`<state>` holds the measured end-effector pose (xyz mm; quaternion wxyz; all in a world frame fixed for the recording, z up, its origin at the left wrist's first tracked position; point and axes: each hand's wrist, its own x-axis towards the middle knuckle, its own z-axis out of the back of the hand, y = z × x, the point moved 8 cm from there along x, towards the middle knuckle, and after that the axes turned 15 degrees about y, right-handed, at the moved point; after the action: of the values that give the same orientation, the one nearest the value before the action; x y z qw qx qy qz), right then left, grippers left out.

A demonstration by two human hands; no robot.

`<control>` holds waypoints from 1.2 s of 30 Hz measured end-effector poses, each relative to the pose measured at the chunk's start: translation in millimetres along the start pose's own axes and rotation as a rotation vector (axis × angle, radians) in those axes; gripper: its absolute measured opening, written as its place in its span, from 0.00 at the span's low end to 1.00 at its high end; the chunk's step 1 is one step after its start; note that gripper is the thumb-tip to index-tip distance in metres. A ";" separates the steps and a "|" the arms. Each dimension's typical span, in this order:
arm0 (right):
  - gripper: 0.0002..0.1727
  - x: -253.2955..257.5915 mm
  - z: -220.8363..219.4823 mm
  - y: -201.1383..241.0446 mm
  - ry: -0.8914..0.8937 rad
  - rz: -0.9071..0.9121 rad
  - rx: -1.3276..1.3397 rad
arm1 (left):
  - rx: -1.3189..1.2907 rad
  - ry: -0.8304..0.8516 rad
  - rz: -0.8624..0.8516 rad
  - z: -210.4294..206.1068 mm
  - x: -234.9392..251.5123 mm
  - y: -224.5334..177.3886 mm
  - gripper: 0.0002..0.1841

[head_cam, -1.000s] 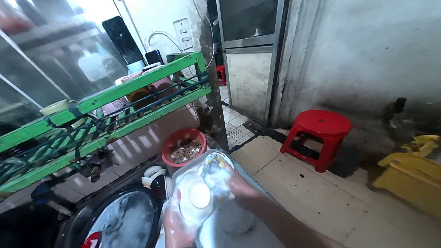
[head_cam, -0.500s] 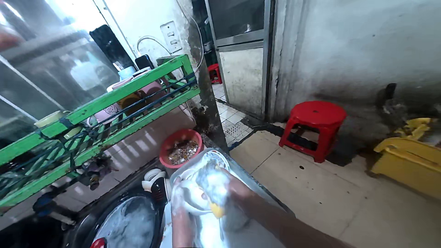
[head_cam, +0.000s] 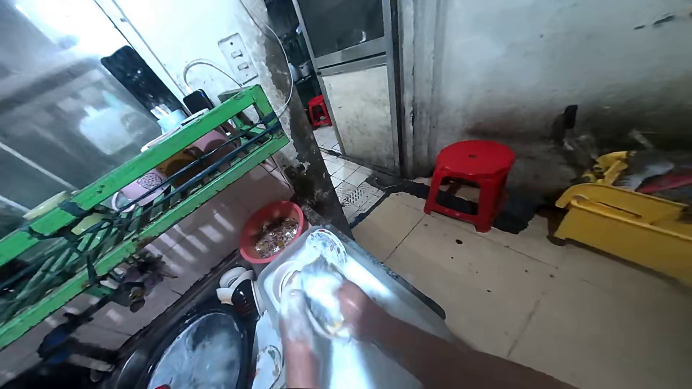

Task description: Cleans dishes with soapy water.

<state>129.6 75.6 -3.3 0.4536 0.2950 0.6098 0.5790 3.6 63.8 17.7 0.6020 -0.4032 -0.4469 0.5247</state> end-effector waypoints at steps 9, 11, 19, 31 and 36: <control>0.24 -10.5 -47.7 29.8 0.436 0.400 -0.952 | -0.274 0.201 0.284 17.2 6.3 22.8 0.19; 0.19 -13.2 -40.3 49.0 0.293 0.726 -1.184 | -0.557 0.260 0.403 8.0 5.4 29.7 0.21; 0.29 0.1 -24.1 17.7 -0.215 0.641 -0.865 | -0.121 -0.024 0.044 29.3 20.4 8.6 0.17; 0.33 -0.2 33.9 -1.8 0.012 0.180 -0.294 | -0.866 -0.748 0.037 171.9 -17.6 145.6 0.32; 0.31 -12.8 17.9 -42.1 0.305 0.094 -0.707 | -0.764 -0.680 0.081 150.0 3.4 134.8 0.22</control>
<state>157.9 65.5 -40.1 0.4043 0.0583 0.4188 0.8110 -176.9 86.4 -69.2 0.2115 -0.4181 -0.7613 0.4482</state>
